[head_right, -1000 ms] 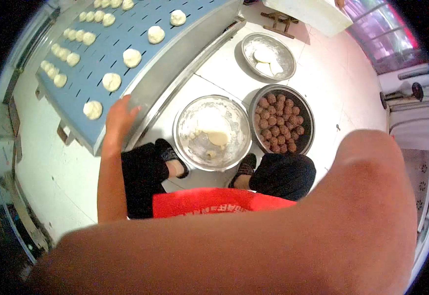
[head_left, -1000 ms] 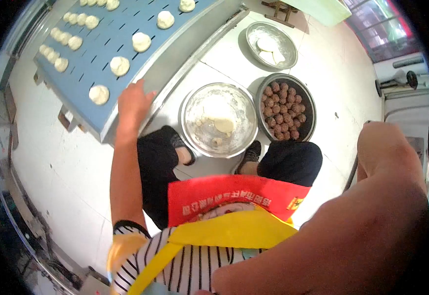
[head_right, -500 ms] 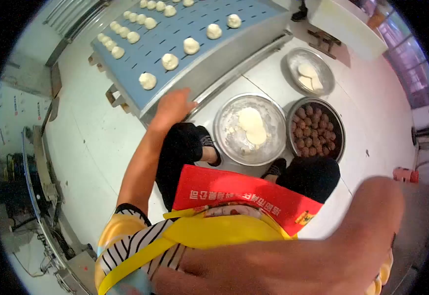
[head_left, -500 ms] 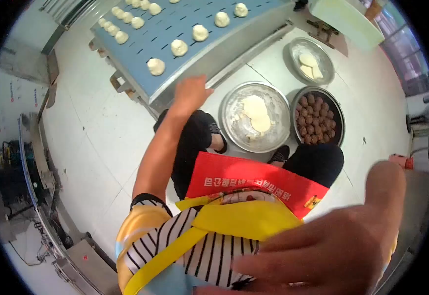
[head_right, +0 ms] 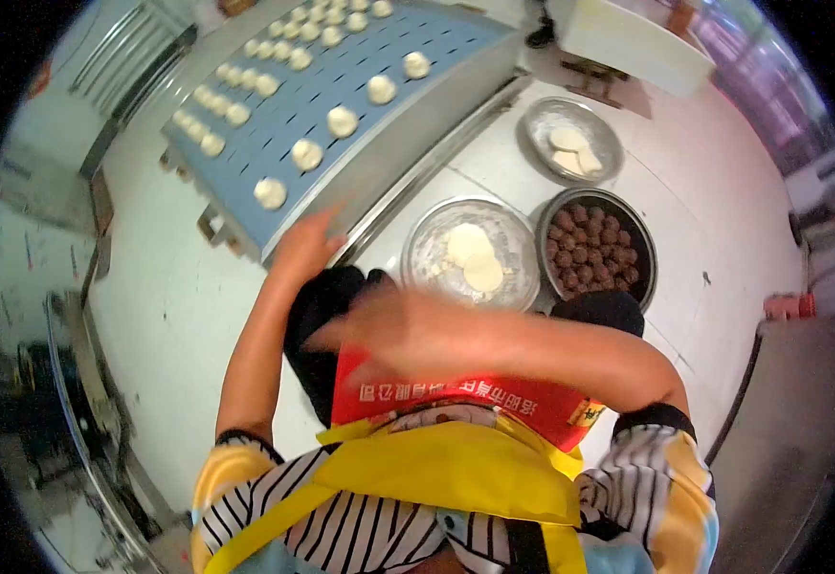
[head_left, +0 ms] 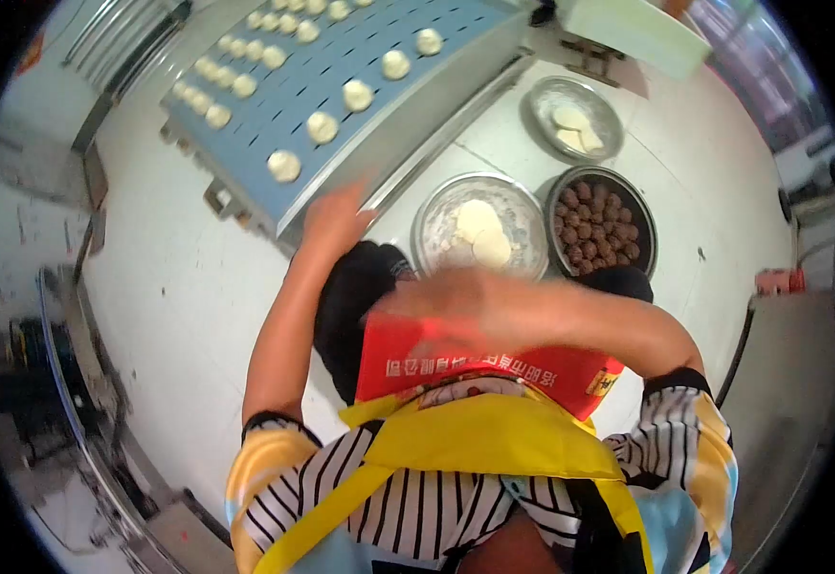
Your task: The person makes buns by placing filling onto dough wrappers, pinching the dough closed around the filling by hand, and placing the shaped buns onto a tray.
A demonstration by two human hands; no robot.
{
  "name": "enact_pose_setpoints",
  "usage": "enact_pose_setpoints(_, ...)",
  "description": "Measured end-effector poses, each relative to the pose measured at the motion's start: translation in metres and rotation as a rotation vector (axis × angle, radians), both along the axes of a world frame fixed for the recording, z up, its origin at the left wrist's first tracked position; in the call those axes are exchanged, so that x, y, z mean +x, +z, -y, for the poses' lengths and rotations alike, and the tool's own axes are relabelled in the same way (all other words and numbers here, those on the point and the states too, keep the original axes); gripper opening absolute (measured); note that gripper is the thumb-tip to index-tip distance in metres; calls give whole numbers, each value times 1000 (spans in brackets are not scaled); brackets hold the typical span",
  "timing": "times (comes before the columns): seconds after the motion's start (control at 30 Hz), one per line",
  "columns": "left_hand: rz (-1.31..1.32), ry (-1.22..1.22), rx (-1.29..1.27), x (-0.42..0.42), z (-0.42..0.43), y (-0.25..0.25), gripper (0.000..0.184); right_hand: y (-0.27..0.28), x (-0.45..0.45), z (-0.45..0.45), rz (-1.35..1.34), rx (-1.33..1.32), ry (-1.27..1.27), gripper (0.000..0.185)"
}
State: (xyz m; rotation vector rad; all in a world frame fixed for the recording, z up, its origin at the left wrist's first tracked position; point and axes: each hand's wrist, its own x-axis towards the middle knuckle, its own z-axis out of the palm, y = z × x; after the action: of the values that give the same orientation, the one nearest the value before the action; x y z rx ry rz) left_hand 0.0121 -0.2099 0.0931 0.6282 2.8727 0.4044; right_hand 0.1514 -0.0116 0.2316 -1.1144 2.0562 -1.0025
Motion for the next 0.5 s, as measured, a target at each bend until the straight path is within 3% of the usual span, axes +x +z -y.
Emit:
enact_pose_setpoints(0.03, -8, -7, 5, 1, 1, 2, 52, 11, 7, 15, 295, -126, 35, 42)
enact_pose_setpoints(0.1, -107, -66, 54, 4, 7, -4, 49, 15, 40, 57, 368, -909, 204, 60)
enact_pose_setpoints(0.2, -132, -82, 29, 11, 15, -7, 48, 40, 46, 82, 515, -624, 538, 56)
enact_pose_setpoints(0.33, -84, -76, -16, 25, 37, -13, 47, 47, 48, 99, 473, -660, 617, 56)
enact_pose_setpoints(0.5, 161, 4, -25, 52, 43, 3, 44, 52, 54, 112, 440, -697, 653, 57)
